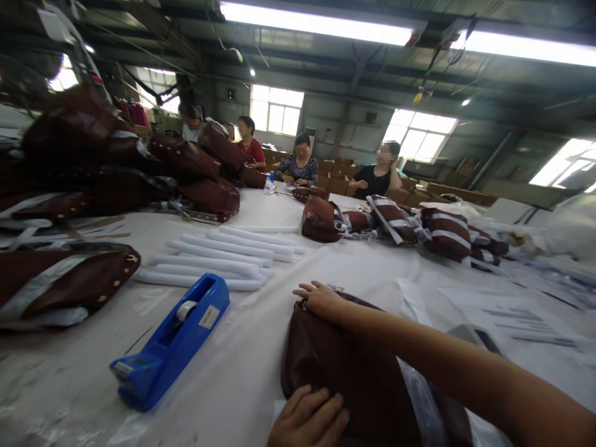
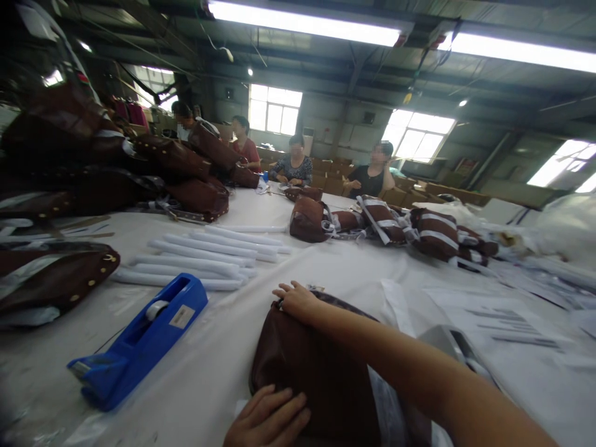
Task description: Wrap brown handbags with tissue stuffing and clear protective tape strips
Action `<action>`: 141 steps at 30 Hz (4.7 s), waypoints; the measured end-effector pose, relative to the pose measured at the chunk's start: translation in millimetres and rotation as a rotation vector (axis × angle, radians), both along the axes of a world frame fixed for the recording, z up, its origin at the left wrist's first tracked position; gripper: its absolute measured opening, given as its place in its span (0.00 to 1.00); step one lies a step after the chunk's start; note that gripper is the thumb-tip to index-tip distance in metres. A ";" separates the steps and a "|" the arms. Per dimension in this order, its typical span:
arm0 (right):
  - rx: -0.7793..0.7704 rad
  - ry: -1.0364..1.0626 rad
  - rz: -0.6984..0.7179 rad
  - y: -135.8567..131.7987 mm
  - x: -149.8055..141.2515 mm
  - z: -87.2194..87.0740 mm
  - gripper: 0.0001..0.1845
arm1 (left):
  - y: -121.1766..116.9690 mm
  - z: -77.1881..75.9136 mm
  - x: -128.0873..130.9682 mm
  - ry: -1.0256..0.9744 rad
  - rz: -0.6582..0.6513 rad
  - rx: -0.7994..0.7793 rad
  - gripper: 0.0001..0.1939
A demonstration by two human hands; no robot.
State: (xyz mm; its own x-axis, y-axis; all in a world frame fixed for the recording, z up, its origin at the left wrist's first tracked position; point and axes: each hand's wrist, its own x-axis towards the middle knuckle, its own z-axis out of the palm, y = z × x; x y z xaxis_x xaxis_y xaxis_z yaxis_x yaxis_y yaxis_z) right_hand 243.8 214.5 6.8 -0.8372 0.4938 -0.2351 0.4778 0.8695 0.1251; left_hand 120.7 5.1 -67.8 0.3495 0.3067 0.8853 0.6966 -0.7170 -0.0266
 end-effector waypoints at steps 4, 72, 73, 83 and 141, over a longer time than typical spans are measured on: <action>-0.065 0.028 0.041 -2.9 4.8 13.9 0.15 | -3.0 1.7 -3.2 0.019 -0.002 -0.006 0.16; 0.208 1.119 -0.112 -230.1 51.1 -8.2 0.12 | -20.2 2.7 -10.9 -0.037 -0.094 -0.348 0.11; 0.205 1.130 -0.124 -231.8 51.2 -12.1 0.12 | -20.8 1.5 -10.9 -0.049 -0.086 -0.356 0.11; 0.279 1.132 -0.140 -238.3 52.1 -47.9 0.11 | -17.2 0.6 -14.2 -0.103 -0.069 -0.398 0.21; 0.108 1.022 -0.242 -311.4 40.3 -78.0 0.14 | -17.1 7.8 -20.0 0.177 -0.048 -0.274 0.24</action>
